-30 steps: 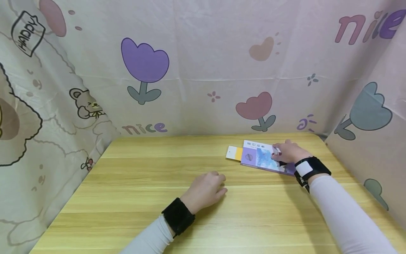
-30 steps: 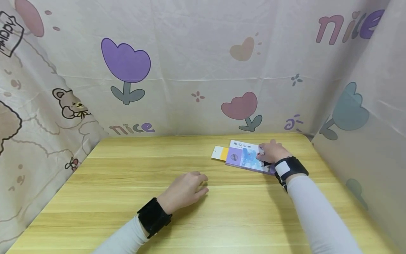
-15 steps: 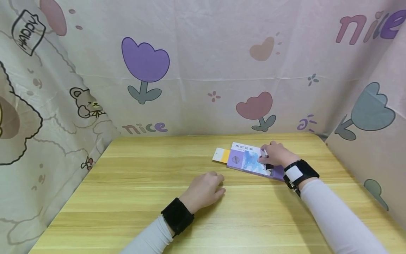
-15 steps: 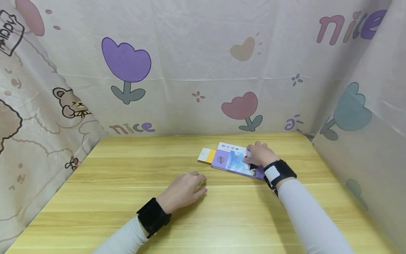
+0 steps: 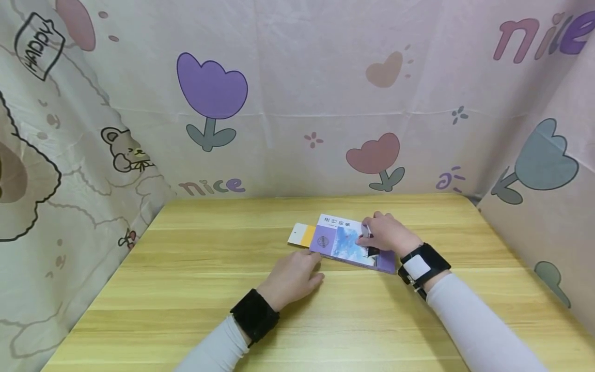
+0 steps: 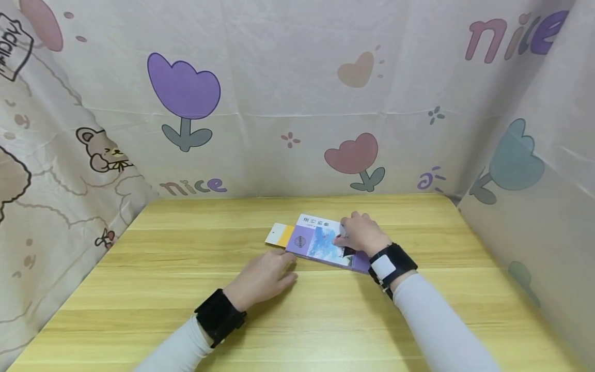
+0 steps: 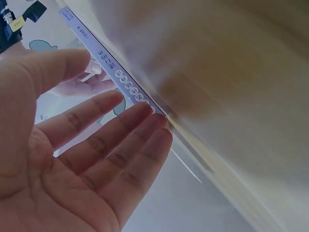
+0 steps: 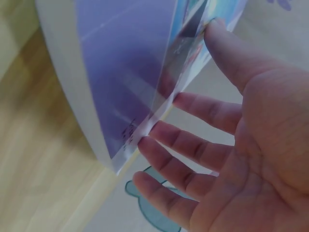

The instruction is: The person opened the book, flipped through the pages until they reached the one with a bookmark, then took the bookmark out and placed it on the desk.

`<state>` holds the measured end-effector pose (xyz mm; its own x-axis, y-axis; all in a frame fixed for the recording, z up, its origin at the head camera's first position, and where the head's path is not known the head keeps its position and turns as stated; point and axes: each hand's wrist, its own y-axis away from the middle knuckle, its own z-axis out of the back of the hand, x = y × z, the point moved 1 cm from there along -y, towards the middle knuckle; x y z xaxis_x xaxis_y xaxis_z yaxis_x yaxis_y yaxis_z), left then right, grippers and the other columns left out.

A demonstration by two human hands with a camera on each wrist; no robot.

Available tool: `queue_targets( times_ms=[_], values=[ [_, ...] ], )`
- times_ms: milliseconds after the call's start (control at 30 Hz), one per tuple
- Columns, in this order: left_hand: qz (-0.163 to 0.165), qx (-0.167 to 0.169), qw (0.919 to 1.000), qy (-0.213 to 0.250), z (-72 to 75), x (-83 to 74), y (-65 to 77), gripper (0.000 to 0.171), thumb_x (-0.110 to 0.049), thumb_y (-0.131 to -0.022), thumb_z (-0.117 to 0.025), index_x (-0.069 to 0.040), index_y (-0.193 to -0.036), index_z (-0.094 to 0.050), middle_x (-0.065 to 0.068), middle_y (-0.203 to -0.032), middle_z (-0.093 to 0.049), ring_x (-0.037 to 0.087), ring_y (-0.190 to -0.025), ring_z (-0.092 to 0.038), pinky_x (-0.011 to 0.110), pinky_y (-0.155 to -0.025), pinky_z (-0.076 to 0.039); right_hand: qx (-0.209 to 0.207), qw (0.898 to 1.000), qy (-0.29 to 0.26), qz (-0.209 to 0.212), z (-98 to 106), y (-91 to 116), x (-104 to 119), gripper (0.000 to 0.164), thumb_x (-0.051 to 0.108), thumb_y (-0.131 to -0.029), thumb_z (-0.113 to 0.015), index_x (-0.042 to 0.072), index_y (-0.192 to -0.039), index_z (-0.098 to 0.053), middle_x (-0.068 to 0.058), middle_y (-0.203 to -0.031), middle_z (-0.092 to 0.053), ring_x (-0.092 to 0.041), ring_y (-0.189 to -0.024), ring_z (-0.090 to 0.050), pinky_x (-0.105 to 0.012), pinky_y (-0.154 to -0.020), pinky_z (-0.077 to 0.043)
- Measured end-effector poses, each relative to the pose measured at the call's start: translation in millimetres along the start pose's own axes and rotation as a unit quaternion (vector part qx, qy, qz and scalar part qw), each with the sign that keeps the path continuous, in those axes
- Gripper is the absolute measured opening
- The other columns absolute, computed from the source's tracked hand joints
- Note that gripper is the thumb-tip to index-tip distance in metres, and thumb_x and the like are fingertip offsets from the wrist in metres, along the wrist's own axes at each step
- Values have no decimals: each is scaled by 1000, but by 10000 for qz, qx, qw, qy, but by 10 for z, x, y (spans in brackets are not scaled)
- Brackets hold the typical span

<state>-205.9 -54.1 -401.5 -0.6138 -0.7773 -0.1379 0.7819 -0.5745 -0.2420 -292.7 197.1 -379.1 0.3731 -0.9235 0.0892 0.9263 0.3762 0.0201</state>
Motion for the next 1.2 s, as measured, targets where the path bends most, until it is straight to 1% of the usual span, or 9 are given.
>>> queue_targets(
  times_ms=[267,367,467,633,733,833,1000,1100,1200],
  values=[
    [194,105,9996,-192,16,104,45,28,-34,-87,-69,-9,-98,-67,-3,-78,-56,10,-65,-49,23,-53,-44,-50,10000,56,-41,-39,29,192,66,52,-79,-72,2,-122,-64,-14,-101,-59,-28,-86,-51,-41,-76,-47],
    [299,76,9994,-180,28,156,63,27,-34,-87,-68,-8,-97,-66,-1,-81,-58,10,-66,-49,24,-55,-46,-82,9999,40,49,-47,59,243,58,50,-81,-71,3,-113,-67,-10,-92,-59,-23,-80,-51,-36,-70,-47],
    [409,-42,9991,-128,48,216,85,30,-33,-86,-69,-6,-99,-66,4,-88,-62,12,-69,-53,27,-57,-49,36,9994,-337,62,-32,111,301,46,46,-84,-70,4,-102,-69,-3,-81,-58,-17,-70,-52,-29,-59,-47],
    [555,-90,9984,-21,67,309,107,47,-37,-87,-68,-1,-117,-65,15,-121,-61,23,-96,-62,36,-76,-54,358,9933,-1098,-11,19,222,422,28,33,-86,-70,6,-92,-71,0,-72,-60,-12,-58,-56,-23,-49,-48],
    [666,-7,9978,-38,79,345,110,50,-40,-89,-66,-1,-120,-65,15,-125,-58,27,-104,-60,39,-82,-52,415,9934,-1061,129,44,281,502,22,29,-86,-71,8,-81,-71,2,-66,-59,-10,-54,-53,-22,-47,-46],
    [773,84,9969,-91,91,368,114,52,-42,-90,-64,-1,-121,-65,15,-125,-59,27,-106,-60,40,-84,-52,511,9946,-852,310,64,347,584,24,30,-85,-72,12,-69,-68,5,-56,-52,-7,-48,-45,-20,-43,-39],
    [776,138,9968,-158,112,390,122,52,-42,-90,-64,0,-120,-65,15,-120,-60,28,-104,-60,41,-85,-51,563,9946,-647,583,91,461,715,36,33,-84,-72,16,-56,-58,9,-48,-31,-5,-44,-28,-19,-41,-24],
    [758,159,9969,-158,120,399,130,51,-40,-90,-65,1,-120,-64,15,-118,-60,28,-102,-60,42,-84,-51,498,9942,-659,681,98,524,781,39,32,-83,-74,16,-54,-54,10,-50,-25,-4,-44,-24,-20,-42,-19],
    [742,210,9969,-172,129,401,136,50,-39,-90,-64,0,-122,-64,14,-119,-60,27,-104,-60,41,-85,-51,529,9934,-751,682,102,576,831,37,31,-82,-75,15,-56,-55,10,-50,-25,-4,-44,-24,-20,-42,-19]
  ],
)
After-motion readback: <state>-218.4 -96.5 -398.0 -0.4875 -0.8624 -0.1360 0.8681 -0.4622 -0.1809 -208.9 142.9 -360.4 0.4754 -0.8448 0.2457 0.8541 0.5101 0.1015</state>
